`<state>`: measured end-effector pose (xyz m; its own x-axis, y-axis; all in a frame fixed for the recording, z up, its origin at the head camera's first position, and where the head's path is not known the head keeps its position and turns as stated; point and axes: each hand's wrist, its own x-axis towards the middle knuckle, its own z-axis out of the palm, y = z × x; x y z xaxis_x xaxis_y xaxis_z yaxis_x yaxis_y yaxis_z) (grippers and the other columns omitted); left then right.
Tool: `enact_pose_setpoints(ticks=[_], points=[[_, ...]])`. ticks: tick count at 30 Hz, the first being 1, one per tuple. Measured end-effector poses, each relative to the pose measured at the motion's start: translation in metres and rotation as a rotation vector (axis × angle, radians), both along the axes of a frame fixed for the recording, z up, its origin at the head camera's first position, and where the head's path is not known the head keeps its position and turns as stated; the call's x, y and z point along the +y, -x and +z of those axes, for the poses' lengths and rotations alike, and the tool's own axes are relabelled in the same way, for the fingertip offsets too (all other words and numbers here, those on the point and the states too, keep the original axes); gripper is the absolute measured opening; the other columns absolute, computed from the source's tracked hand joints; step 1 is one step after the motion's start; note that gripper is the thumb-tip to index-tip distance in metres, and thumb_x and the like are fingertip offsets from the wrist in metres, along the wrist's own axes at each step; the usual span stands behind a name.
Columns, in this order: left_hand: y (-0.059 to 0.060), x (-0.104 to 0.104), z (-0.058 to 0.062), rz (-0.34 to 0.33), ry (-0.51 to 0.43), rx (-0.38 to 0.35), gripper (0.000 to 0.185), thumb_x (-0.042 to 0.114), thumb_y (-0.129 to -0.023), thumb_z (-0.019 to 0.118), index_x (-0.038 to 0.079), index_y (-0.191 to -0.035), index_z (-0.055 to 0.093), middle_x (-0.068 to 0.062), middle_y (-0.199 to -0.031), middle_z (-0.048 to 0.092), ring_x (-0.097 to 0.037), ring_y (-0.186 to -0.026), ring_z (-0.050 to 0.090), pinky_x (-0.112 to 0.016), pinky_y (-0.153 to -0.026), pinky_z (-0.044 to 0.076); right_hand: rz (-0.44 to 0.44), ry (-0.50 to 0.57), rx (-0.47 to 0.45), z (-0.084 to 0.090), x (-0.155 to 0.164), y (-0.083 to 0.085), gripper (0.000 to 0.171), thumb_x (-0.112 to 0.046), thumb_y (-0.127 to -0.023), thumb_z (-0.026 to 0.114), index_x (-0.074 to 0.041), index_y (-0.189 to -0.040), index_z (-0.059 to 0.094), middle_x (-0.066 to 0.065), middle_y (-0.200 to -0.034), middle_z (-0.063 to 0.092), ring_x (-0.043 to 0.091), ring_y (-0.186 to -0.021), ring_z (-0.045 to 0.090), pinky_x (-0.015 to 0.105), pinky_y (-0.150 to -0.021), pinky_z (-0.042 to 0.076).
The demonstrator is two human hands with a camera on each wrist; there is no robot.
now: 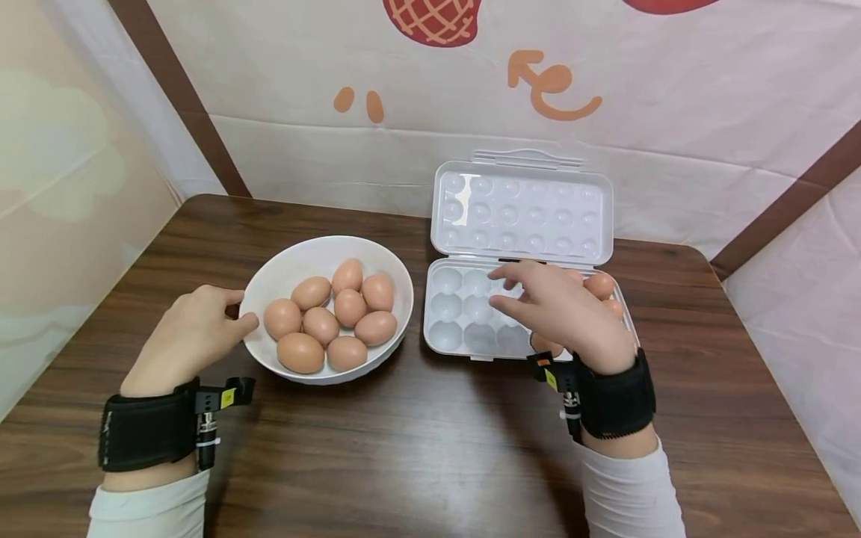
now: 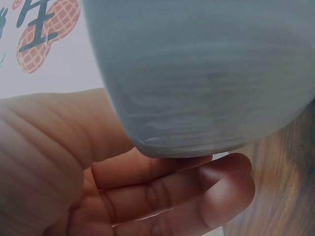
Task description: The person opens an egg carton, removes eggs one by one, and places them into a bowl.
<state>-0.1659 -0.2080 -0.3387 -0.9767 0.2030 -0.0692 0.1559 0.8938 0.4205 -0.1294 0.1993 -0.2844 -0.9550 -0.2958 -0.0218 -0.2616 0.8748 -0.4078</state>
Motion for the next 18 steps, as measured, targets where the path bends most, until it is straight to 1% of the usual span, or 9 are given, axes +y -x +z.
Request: enact_pose_setpoints(ticks=[2,5,8,10,12,14,15,17,18], points=[[-0.001,-0.002,0.0,-0.002,0.001,0.004,0.034,0.018,-0.09,0.055,-0.005,-0.114,0.065,-0.009,-0.079,0.062,-0.023,-0.07,0.051,-0.031,-0.056,0.035,-0.046,0.027,0.007,-0.005,0.01,-0.008,0.032,-0.024,-0.098,0.058,-0.011,-0.127,0.062,0.007,-0.111,0.069,0.02,-0.095,0.065,0.039,-0.086,0.049],[0.001,0.0,0.001,-0.005,-0.003,0.017,0.033,0.017,-0.09,0.056,-0.004,-0.112,0.066,-0.008,-0.078,0.062,-0.023,-0.07,0.051,-0.031,-0.056,0.036,-0.088,0.05,0.014,-0.012,0.024,-0.017,0.018,-0.02,-0.098,0.055,-0.01,-0.113,0.062,0.007,-0.095,0.064,0.018,-0.084,0.06,0.035,-0.077,0.046],[0.002,0.002,0.001,-0.003,-0.007,0.021,0.032,0.017,-0.09,0.055,-0.004,-0.111,0.067,-0.008,-0.077,0.061,-0.023,-0.07,0.051,-0.031,-0.056,0.036,-0.103,0.03,0.007,-0.017,0.034,-0.02,0.009,-0.016,-0.097,0.052,-0.009,-0.094,0.056,0.003,-0.08,0.053,0.015,-0.072,0.049,0.029,-0.069,0.038],[0.002,0.002,0.001,-0.001,-0.006,0.014,0.033,0.017,-0.09,0.055,-0.005,-0.113,0.066,-0.009,-0.078,0.061,-0.023,-0.07,0.051,-0.031,-0.056,0.036,-0.113,0.02,-0.004,-0.02,0.037,-0.02,0.015,-0.013,-0.093,0.052,-0.009,-0.079,0.051,-0.001,-0.072,0.043,0.013,-0.067,0.041,0.027,-0.064,0.032],[0.002,0.002,0.001,0.001,-0.002,0.003,0.035,0.017,-0.09,0.055,-0.005,-0.114,0.066,-0.009,-0.079,0.062,-0.023,-0.071,0.051,-0.031,-0.056,0.036,-0.138,0.03,-0.045,-0.024,0.04,-0.018,0.02,-0.009,-0.088,0.054,-0.01,-0.071,0.043,-0.002,-0.073,0.035,0.013,-0.067,0.036,0.027,-0.063,0.029],[0.001,0.001,0.001,0.004,0.002,-0.006,0.036,0.018,-0.09,0.055,-0.005,-0.116,0.065,-0.011,-0.082,0.063,-0.024,-0.072,0.052,-0.031,-0.056,0.036,-0.15,0.026,-0.089,-0.028,0.043,-0.016,0.025,-0.008,-0.085,0.059,-0.012,-0.068,0.042,0.0,-0.074,0.033,0.013,-0.067,0.034,0.026,-0.062,0.028],[0.001,0.001,0.0,0.005,0.003,-0.008,0.036,0.018,-0.09,0.054,-0.005,-0.116,0.065,-0.011,-0.082,0.063,-0.024,-0.072,0.052,-0.031,-0.056,0.036,-0.164,0.029,-0.117,-0.031,0.043,-0.015,0.024,-0.008,-0.084,0.063,-0.014,-0.069,0.046,0.0,-0.076,0.036,0.013,-0.068,0.037,0.026,-0.062,0.032],[0.0,0.0,0.0,0.009,0.005,-0.007,0.035,0.018,-0.09,0.055,-0.005,-0.115,0.065,-0.011,-0.083,0.064,-0.024,-0.072,0.052,-0.031,-0.056,0.036,-0.197,0.093,-0.2,-0.037,0.043,-0.012,0.016,-0.003,-0.083,0.065,-0.011,-0.077,0.052,0.001,-0.084,0.038,0.015,-0.068,0.037,0.025,-0.062,0.034],[0.0,0.0,0.0,0.009,0.005,-0.005,0.035,0.018,-0.09,0.055,-0.004,-0.115,0.065,-0.011,-0.083,0.064,-0.024,-0.072,0.052,-0.031,-0.056,0.036,-0.224,0.092,-0.22,-0.04,0.043,-0.011,0.013,-0.003,-0.082,0.066,-0.01,-0.079,0.055,0.002,-0.086,0.039,0.015,-0.067,0.037,0.025,-0.06,0.035]])
